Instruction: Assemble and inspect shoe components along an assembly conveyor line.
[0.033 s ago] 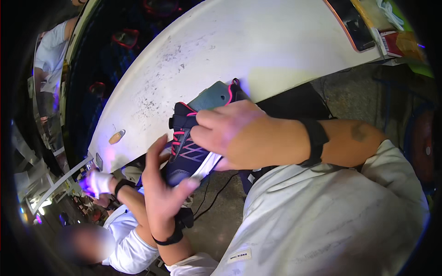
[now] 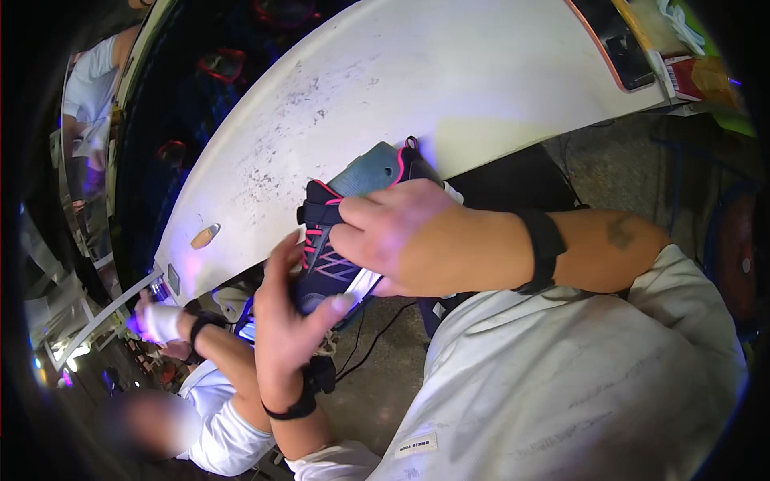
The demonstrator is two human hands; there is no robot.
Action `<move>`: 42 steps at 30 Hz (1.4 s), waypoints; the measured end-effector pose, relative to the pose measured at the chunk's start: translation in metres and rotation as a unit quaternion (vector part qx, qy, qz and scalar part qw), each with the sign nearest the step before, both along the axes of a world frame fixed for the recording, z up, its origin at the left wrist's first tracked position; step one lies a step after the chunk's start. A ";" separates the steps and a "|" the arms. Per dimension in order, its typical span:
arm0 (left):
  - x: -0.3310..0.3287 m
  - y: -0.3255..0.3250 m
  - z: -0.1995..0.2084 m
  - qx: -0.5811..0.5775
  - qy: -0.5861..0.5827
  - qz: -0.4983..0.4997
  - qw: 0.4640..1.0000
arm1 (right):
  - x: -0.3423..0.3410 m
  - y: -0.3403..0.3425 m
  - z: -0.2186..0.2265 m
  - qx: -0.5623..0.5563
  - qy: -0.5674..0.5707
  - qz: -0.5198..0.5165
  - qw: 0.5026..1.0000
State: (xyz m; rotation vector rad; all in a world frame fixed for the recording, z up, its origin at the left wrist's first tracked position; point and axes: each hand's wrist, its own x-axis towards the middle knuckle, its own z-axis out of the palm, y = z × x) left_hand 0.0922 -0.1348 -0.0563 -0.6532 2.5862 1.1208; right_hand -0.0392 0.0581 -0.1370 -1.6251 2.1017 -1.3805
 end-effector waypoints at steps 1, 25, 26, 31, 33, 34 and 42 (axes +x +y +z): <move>0.001 -0.008 -0.006 0.037 -0.046 0.007 0.998 | 0.000 -0.002 0.002 -0.001 0.003 0.017 1.000; -0.100 0.065 0.064 -0.179 0.217 -0.061 0.958 | -0.080 0.012 0.067 -0.243 -0.354 0.061 0.901; -0.100 0.063 0.065 -0.172 0.214 -0.067 0.959 | -0.077 0.010 0.069 -0.224 -0.362 0.057 0.903; -0.096 0.054 0.055 -0.106 0.237 -0.065 0.963 | -0.068 0.007 0.086 -0.159 -0.189 -0.079 0.966; -0.095 0.051 0.048 -0.083 0.262 -0.066 0.959 | -0.068 0.007 0.084 -0.152 -0.184 -0.095 0.966; -0.094 0.049 0.044 -0.088 0.262 -0.062 0.959 | -0.069 0.007 0.081 -0.203 -0.235 -0.099 0.945; -0.093 0.040 0.036 -0.018 0.294 -0.056 0.954 | -0.078 0.008 0.068 -0.399 -0.564 -0.110 0.714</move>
